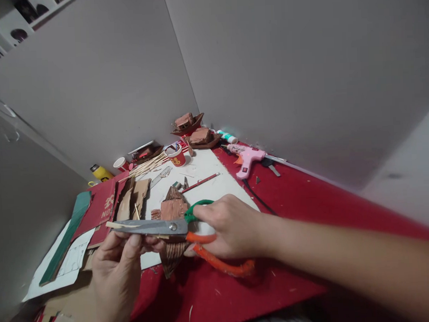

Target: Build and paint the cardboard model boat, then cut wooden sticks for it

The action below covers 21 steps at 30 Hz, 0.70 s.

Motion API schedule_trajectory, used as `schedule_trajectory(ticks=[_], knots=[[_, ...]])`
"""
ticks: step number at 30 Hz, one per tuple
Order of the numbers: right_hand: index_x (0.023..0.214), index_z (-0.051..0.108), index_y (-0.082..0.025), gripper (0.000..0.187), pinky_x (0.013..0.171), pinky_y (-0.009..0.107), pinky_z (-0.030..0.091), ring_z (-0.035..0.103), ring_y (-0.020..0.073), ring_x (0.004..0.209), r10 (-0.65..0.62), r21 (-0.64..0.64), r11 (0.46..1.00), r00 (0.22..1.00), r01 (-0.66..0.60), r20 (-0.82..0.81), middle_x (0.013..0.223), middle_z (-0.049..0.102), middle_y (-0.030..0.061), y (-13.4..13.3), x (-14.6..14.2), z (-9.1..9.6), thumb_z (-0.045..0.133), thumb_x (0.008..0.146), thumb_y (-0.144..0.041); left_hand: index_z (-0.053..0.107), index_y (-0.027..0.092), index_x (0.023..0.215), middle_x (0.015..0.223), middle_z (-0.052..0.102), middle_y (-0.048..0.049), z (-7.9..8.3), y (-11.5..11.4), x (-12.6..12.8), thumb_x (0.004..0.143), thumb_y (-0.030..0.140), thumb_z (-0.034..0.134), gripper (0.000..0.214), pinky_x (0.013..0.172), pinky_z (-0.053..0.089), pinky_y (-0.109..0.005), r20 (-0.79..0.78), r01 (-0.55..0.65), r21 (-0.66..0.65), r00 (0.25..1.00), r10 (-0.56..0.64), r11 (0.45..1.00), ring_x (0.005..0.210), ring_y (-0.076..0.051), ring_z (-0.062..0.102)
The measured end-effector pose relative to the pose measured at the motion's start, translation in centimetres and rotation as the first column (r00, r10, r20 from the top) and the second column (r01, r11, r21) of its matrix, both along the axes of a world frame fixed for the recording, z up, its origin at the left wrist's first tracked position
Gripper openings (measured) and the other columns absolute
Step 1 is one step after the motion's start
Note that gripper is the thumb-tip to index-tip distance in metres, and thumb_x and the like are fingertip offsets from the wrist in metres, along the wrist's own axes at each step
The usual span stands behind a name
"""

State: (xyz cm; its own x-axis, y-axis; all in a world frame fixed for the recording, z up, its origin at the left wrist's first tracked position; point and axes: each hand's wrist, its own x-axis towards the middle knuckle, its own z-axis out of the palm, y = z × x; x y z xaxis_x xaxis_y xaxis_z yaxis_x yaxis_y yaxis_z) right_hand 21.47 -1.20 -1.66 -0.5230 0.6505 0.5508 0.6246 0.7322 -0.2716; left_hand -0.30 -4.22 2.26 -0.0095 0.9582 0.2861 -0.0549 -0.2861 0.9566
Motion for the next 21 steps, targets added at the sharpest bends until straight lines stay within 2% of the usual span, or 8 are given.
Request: schedule_trajectory(ticks=[3, 6, 9, 12, 17, 21], knots=[[0.069, 0.045, -0.021, 0.044, 0.046, 0.026, 0.026, 0.046, 0.0131, 0.044, 0.022, 0.011, 1.0, 1.0, -0.022, -0.016, 0.053, 0.05, -0.0028, 0.0, 0.0, -0.2, 0.05, 0.086, -0.061, 0.067, 0.017, 0.075, 0.066, 0.073, -0.0022, 0.2, -0.1, 0.0, 0.08, 0.027, 0.07, 0.012, 0.062, 0.059, -0.029, 0.046, 0.023, -0.033, 0.999, -0.021, 0.999, 0.06, -0.017, 0.07], [0.068, 0.044, -0.021, 0.044, 0.046, 0.026, 0.026, 0.045, 0.0126, 0.044, 0.008, 0.012, 1.0, 1.0, -0.008, -0.014, 0.053, 0.05, -0.003, 0.0, 0.0, -0.1, 0.052, 0.085, -0.061, 0.069, 0.017, 0.081, 0.069, 0.073, -0.002, 0.4, 0.2, -0.6, 0.079, 0.025, 0.071, 0.009, 0.064, 0.058, -0.026, 0.027, 0.037, -0.028, 0.999, -0.036, 0.999, 0.062, -0.016, 0.07], [0.067, 0.045, -0.021, 0.045, 0.046, 0.025, 0.026, 0.045, 0.0125, 0.044, -0.009, -0.004, 1.0, 1.0, 0.008, -0.014, 0.052, 0.049, -0.0035, 0.0, 0.1, 0.1, 0.055, 0.082, -0.062, 0.068, 0.019, 0.082, 0.069, 0.073, 0.0013, 0.6, 0.7, -1.5, 0.079, 0.022, 0.072, 0.005, 0.064, 0.056, -0.02, 0.022, -0.017, 0.02, 1.0, 0.017, 1.0, 0.062, -0.013, 0.07], [0.067, 0.046, -0.02, 0.045, 0.047, 0.025, 0.026, 0.046, 0.0126, 0.045, -0.022, -0.034, 0.999, 1.0, 0.022, -0.002, 0.053, 0.051, -0.0035, 0.0, 0.0, 0.3, 0.058, 0.08, -0.061, 0.067, 0.019, 0.079, 0.067, 0.072, 0.0024, 0.5, 0.9, -1.9, 0.077, 0.02, 0.073, 0.006, 0.063, 0.056, -0.02, 0.023, -0.064, 0.036, 0.998, 0.063, 0.997, 0.06, -0.012, 0.069], [0.07, 0.049, -0.02, 0.046, 0.049, 0.027, 0.026, 0.051, 0.0148, 0.05, -0.067, -0.083, 0.994, 0.997, 0.07, 0.03, 0.06, 0.058, -0.0011, -0.1, -0.1, 0.7, 0.06, 0.076, -0.064, 0.068, 0.018, 0.079, 0.066, 0.073, -0.0002, 0.0, 0.6, -1.4, 0.078, 0.021, 0.072, 0.005, 0.064, 0.056, -0.022, 0.009, 0.023, -0.002, 1.0, -0.023, 1.0, 0.061, -0.014, 0.07], [0.072, 0.05, -0.019, 0.046, 0.05, 0.027, 0.025, 0.053, 0.0159, 0.052, -0.084, -0.083, 0.993, 0.996, 0.087, 0.044, 0.061, 0.06, 0.0003, -0.2, -0.2, 0.7, 0.058, 0.076, -0.065, 0.069, 0.019, 0.078, 0.065, 0.073, -0.0001, -0.1, 0.5, -1.1, 0.079, 0.021, 0.072, 0.004, 0.062, 0.056, -0.02, 0.032, 0.037, -0.032, 0.999, -0.035, 0.999, 0.06, -0.013, 0.069]])
